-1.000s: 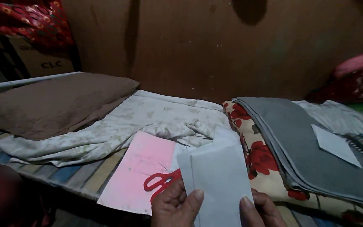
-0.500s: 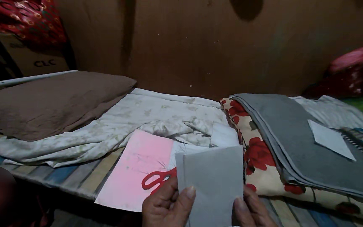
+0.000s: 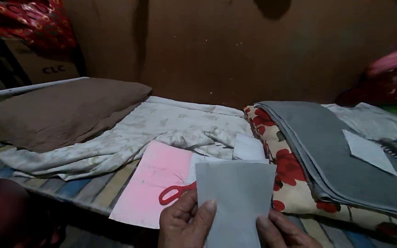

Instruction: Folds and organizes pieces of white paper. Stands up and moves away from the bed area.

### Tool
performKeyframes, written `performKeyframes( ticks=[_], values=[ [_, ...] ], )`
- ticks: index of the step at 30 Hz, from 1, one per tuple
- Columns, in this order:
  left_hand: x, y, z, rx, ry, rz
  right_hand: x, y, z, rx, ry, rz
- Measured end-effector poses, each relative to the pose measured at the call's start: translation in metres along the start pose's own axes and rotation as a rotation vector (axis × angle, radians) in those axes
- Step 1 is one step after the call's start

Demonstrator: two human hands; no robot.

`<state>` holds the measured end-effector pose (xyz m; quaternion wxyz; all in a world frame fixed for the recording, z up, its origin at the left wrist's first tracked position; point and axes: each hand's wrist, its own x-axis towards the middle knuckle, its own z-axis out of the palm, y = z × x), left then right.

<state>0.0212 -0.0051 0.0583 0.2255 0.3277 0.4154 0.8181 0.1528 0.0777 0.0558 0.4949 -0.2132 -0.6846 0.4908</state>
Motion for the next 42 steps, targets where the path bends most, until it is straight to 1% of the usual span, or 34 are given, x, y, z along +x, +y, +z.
performKeyframes(
  ticks=[5, 8, 11, 14, 17, 21, 25, 27, 31, 37, 42],
  values=[
    [0.000, 0.000, 0.003, -0.012, -0.008, -0.019, 0.000, 0.000, 0.000, -0.007, 0.012, -0.030],
    [0.000, -0.003, 0.003, -0.044, -0.021, -0.035, 0.000, 0.001, 0.002, 0.023, 0.058, -0.040],
    [0.000, -0.004, 0.004, -0.070, -0.026, -0.050, 0.001, 0.006, 0.000, 0.044, 0.065, -0.083],
    [0.000, -0.005, 0.005, -0.064, -0.027, -0.046, 0.001, 0.006, 0.002, -0.011, 0.054, -0.126],
    [0.000, -0.005, 0.006, -0.060, -0.017, -0.053, 0.000, 0.005, 0.004, -0.064, 0.027, -0.121],
    [0.001, 0.001, 0.010, -0.101, 0.010, -0.145, 0.001, 0.002, 0.003, -0.106, 0.020, -0.138],
    [0.002, 0.001, 0.013, -0.147, 0.037, -0.189, 0.002, 0.000, 0.000, 0.059, 0.033, -0.058],
    [0.002, -0.001, 0.012, -0.136, 0.016, -0.172, 0.002, 0.001, -0.001, 0.095, 0.076, -0.024],
    [0.000, -0.006, 0.010, -0.063, -0.056, -0.099, 0.000, 0.000, -0.002, 0.067, 0.110, -0.019],
    [-0.002, -0.011, 0.012, -0.106, -0.060, -0.078, -0.001, 0.004, -0.005, 0.071, 0.139, -0.039],
    [-0.002, -0.012, 0.013, -0.080, -0.025, -0.092, -0.003, 0.006, -0.009, 0.082, 0.087, -0.039]
  ],
)
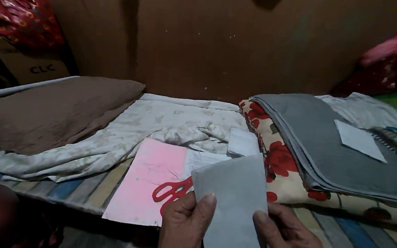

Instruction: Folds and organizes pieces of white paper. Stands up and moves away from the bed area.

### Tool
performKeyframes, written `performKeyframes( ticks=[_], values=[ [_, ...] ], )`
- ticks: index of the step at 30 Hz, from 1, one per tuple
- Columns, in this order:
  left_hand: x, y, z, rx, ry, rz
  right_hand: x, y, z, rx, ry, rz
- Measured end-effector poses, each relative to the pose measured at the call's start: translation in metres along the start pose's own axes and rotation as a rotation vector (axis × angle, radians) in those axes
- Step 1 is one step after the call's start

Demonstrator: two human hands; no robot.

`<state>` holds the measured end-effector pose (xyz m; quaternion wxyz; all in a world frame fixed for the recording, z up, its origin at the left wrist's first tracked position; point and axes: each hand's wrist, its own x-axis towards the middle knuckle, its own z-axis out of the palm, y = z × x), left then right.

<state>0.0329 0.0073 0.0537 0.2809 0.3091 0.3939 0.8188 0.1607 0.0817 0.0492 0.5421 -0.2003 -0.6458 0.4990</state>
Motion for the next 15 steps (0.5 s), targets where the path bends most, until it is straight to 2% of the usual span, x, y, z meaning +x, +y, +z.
performKeyframes(
  ticks=[5, 10, 15],
  values=[
    [0.0000, 0.0016, 0.0035, 0.018, 0.023, -0.044, -0.0019, -0.0033, 0.0023, -0.012, 0.019, 0.032],
    [0.0011, -0.0007, 0.0025, -0.079, -0.040, -0.126, -0.0013, -0.0069, 0.0019, -0.004, 0.069, 0.035],
    [-0.0002, -0.0037, 0.0016, -0.066, -0.047, -0.163, -0.0003, -0.0046, -0.0002, 0.028, 0.066, 0.009]
  ],
)
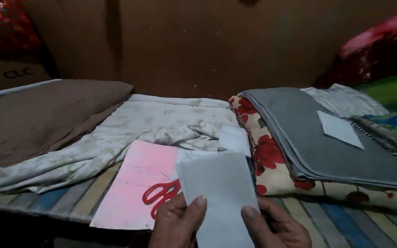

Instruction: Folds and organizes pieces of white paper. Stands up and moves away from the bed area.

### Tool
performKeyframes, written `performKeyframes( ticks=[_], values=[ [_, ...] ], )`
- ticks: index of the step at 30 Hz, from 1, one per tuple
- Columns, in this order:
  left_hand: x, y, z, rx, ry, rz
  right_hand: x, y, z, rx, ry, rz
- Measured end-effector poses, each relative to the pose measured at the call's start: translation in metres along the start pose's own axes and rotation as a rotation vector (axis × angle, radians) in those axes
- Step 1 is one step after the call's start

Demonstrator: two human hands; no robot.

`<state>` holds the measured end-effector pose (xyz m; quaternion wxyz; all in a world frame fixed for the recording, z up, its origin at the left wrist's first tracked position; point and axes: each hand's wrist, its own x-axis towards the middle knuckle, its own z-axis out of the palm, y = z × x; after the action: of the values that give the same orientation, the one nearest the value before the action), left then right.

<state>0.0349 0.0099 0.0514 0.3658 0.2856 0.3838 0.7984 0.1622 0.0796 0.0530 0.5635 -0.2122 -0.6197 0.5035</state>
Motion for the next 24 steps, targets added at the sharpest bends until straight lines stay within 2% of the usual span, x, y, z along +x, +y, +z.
performKeyframes(
  ticks=[5, 10, 16, 21, 24],
  values=[
    [0.000, 0.007, 0.006, -0.058, 0.100, -0.038, 0.000, 0.002, 0.002, 0.003, 0.047, -0.020],
    [0.002, 0.007, 0.006, -0.128, 0.171, -0.015, -0.003, 0.010, 0.000, -0.168, 0.025, -0.137],
    [0.001, 0.000, 0.001, -0.048, 0.244, 0.083, -0.009, 0.017, 0.003, -0.131, -0.031, -0.053],
    [-0.003, -0.022, -0.027, 0.082, 0.221, 0.042, -0.032, 0.052, 0.007, -0.272, 0.028, -0.116],
    [-0.007, -0.043, -0.049, 0.109, 0.214, -0.025, -0.049, 0.074, 0.006, -0.370, 0.036, -0.069]
  ],
)
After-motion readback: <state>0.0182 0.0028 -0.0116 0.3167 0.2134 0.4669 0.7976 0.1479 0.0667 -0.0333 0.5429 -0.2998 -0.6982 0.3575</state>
